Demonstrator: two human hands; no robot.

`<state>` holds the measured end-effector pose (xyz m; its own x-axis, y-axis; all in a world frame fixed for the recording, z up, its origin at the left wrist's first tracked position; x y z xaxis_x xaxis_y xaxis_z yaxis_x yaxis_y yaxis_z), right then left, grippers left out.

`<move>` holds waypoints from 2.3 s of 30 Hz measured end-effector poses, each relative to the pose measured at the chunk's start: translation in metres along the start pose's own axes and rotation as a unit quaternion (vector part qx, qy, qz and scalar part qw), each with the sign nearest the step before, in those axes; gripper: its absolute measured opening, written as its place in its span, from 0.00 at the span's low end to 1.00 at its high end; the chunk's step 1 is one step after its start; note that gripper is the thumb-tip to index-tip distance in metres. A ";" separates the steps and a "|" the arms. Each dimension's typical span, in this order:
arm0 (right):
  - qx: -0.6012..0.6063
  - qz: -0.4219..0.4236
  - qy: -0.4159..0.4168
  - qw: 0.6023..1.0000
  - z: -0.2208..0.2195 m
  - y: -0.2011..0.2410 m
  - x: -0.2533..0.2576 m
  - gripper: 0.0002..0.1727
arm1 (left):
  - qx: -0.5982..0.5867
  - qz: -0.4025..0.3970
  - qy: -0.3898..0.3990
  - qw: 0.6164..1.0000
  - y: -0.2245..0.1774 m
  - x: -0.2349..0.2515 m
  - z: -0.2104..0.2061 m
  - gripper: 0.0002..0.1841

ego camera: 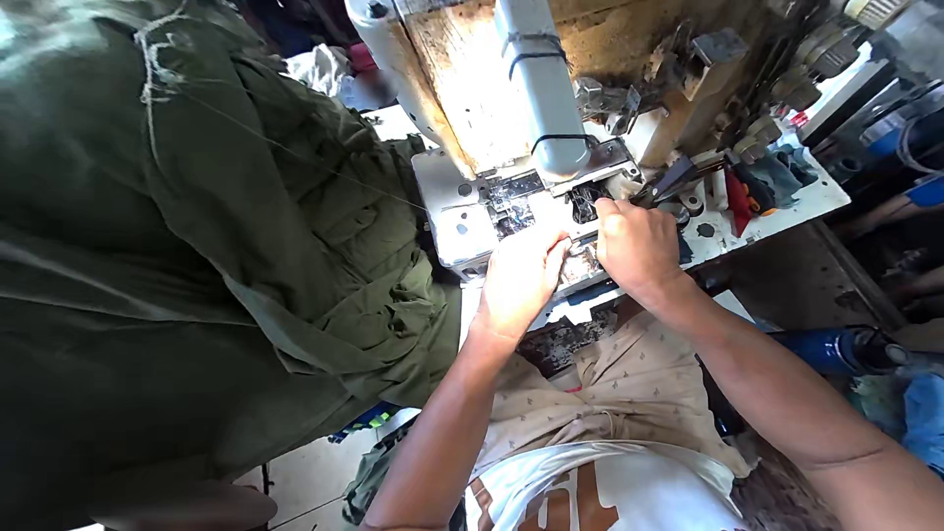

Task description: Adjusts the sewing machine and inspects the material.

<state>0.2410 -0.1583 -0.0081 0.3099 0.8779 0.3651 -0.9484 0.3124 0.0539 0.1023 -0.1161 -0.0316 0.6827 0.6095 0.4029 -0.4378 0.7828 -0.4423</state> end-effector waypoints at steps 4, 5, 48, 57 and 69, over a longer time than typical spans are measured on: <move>0.024 0.007 -0.017 1.000 -0.001 -0.002 -0.002 0.10 | -0.032 0.005 0.000 0.999 -0.003 0.002 0.003 0.10; 0.035 0.009 -0.014 0.999 -0.002 -0.004 -0.001 0.10 | -0.037 0.005 0.000 0.999 -0.004 0.003 0.003 0.10; 0.155 0.055 -0.100 0.981 -0.045 -0.131 -0.059 0.13 | -0.259 -0.070 -0.153 0.951 -0.013 0.034 0.004 0.11; 0.324 0.081 -0.145 0.932 0.016 -0.091 -0.055 0.12 | -0.358 -0.040 -0.129 0.924 -0.030 -0.009 0.029 0.08; 0.441 0.241 -0.055 0.863 0.034 0.024 -0.077 0.10 | -0.339 0.103 -0.085 0.931 -0.001 -0.026 0.053 0.10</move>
<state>0.1924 -0.2311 -0.0031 -0.0969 0.7743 0.6254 -0.6618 -0.5195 0.5406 0.0538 -0.1263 0.0006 0.4982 0.7938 0.3489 -0.0393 0.4227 -0.9054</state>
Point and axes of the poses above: each hand's wrist, its own x-axis towards the middle knuckle, its own z-axis out of the back of the hand, y = z × x, the point moved 7 cm from there along x, towards the middle knuckle, and after that the axes turned 7 degrees about -z, right-handed, at the moved point
